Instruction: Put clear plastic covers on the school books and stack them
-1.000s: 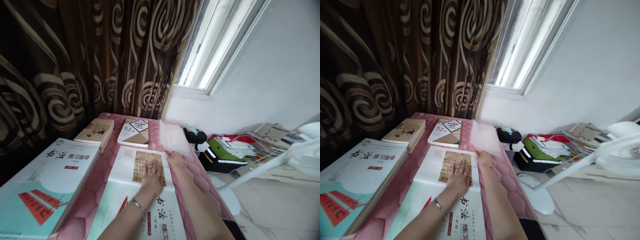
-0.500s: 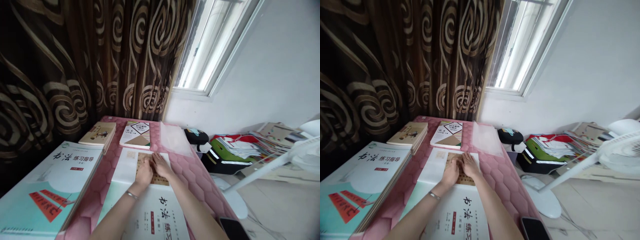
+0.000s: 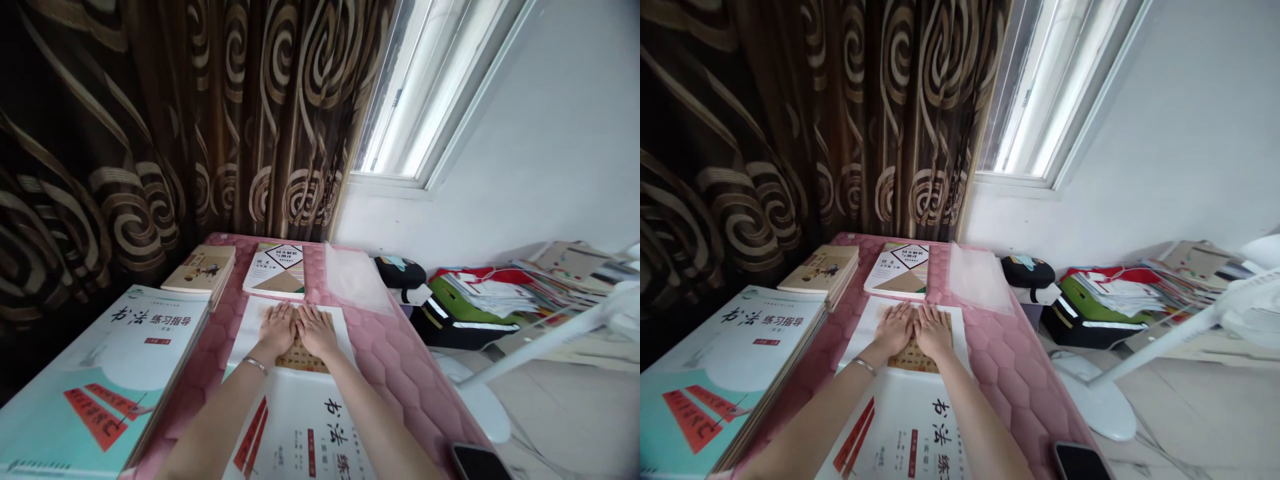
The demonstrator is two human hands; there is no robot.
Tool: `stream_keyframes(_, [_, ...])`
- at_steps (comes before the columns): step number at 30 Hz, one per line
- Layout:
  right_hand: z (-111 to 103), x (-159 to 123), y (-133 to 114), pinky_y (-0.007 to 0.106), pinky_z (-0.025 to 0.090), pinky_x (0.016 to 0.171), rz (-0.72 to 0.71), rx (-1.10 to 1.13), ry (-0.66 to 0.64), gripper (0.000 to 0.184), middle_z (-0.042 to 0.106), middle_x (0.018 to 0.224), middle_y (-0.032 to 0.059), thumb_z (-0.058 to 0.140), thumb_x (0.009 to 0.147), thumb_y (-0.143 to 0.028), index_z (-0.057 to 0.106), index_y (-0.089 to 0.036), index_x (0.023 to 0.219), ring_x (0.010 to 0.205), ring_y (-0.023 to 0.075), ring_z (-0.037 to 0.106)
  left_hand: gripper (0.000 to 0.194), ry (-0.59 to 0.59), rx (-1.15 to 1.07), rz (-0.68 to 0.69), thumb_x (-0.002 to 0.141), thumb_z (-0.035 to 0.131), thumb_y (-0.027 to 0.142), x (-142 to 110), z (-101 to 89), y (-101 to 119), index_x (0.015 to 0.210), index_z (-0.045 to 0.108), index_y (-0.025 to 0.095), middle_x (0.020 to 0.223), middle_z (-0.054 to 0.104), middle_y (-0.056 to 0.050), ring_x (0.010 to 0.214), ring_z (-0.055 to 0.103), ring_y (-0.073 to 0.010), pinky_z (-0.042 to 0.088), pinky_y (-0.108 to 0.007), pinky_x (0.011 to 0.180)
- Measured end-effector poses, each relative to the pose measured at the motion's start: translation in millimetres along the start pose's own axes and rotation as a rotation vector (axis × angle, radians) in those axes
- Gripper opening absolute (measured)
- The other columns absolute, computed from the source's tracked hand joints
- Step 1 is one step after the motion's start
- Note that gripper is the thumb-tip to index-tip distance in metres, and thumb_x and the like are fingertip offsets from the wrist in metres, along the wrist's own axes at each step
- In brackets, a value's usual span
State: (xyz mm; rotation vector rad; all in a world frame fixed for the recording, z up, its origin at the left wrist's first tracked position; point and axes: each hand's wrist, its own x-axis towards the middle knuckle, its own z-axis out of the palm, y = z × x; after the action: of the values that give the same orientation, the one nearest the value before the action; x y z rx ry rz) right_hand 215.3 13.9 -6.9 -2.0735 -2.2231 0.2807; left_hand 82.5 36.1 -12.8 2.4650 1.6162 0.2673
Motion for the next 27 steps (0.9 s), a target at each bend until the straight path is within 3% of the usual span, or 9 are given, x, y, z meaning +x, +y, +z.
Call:
stream_keyframes(6, [-7.2,-10.1,33.9,0.042,0.005,0.12,0.222,-0.007,-0.052,0.065,0.011,0.161,0.0073,0.012,0.099,-0.044,0.016,-0.007,0.153,0.149,0.0204,0.005,0.058,0.036,0.035,-0.155,0.095,0.028,0.034,-2.2,-12.8,-34.5,0.151,0.029,0.017,0.157,0.03,-0.008,0.146,0.025,-0.0234,0.015,-0.047,0.119])
stream_keyframes(10, [-9.2,-14.9,47.2,0.038,0.006,0.12,0.275,0.002,-0.044,0.065,0.012,0.161,0.0089,0.015,0.1,-0.043,0.018,-0.006,0.153,0.149,0.0201,0.008,0.057,0.067,0.057,-0.244,0.096,0.028,0.035,-12.2,-23.6,-62.8,0.151,0.029,0.018,0.156,0.032,-0.009,0.145,0.026,-0.0265,0.015,-0.052,0.118])
stream_keyframes(14, [-14.0,-16.5,44.5,0.039,0.009,0.12,0.277,0.013,-0.033,0.063,0.016,0.161,0.0092,0.018,0.1,-0.04,0.02,-0.005,0.152,0.148,0.0212,0.011,0.058,0.099,0.081,-0.279,0.095,0.029,0.036,-18.3,-26.8,-70.2,0.15,0.031,0.017,0.155,0.033,-0.011,0.145,0.027,-0.0263,0.017,-0.054,0.118])
stream_keyframes(17, [-22.7,-26.2,39.4,0.04,0.015,0.118,0.279,0.026,-0.018,0.06,0.026,0.158,0.0122,0.017,0.101,-0.038,0.031,-0.005,0.149,0.146,0.0236,0.02,0.057,0.109,0.087,-0.277,0.095,0.029,0.037,-18.0,-25.0,-68.8,0.149,0.034,0.02,0.154,0.036,-0.01,0.145,0.027,-0.0269,0.02,-0.054,0.117])
stream_keyframes(21, [-30.5,-61.6,38.4,0.036,0.03,0.111,0.264,0.056,0.017,0.059,0.045,0.147,0.0158,0.018,0.1,-0.041,0.051,-0.008,0.136,0.138,0.0251,0.038,0.059,0.108,0.092,-0.278,0.094,0.028,0.039,-16.1,-21.7,-69.5,0.15,0.033,0.018,0.155,0.036,-0.01,0.144,0.028,-0.0272,0.02,-0.055,0.117])
stream_keyframes(27, [-7.7,-145.1,64.9,0.038,0.036,0.109,0.353,0.158,0.122,0.061,0.05,0.14,0.0213,0.037,0.092,-0.045,0.049,-0.003,0.135,0.133,0.03,0.045,0.061,0.108,0.097,-0.279,0.094,0.026,0.04,-16.6,-20.3,-70.7,0.15,0.031,0.018,0.156,0.034,-0.009,0.144,0.028,-0.0269,0.019,-0.055,0.117])
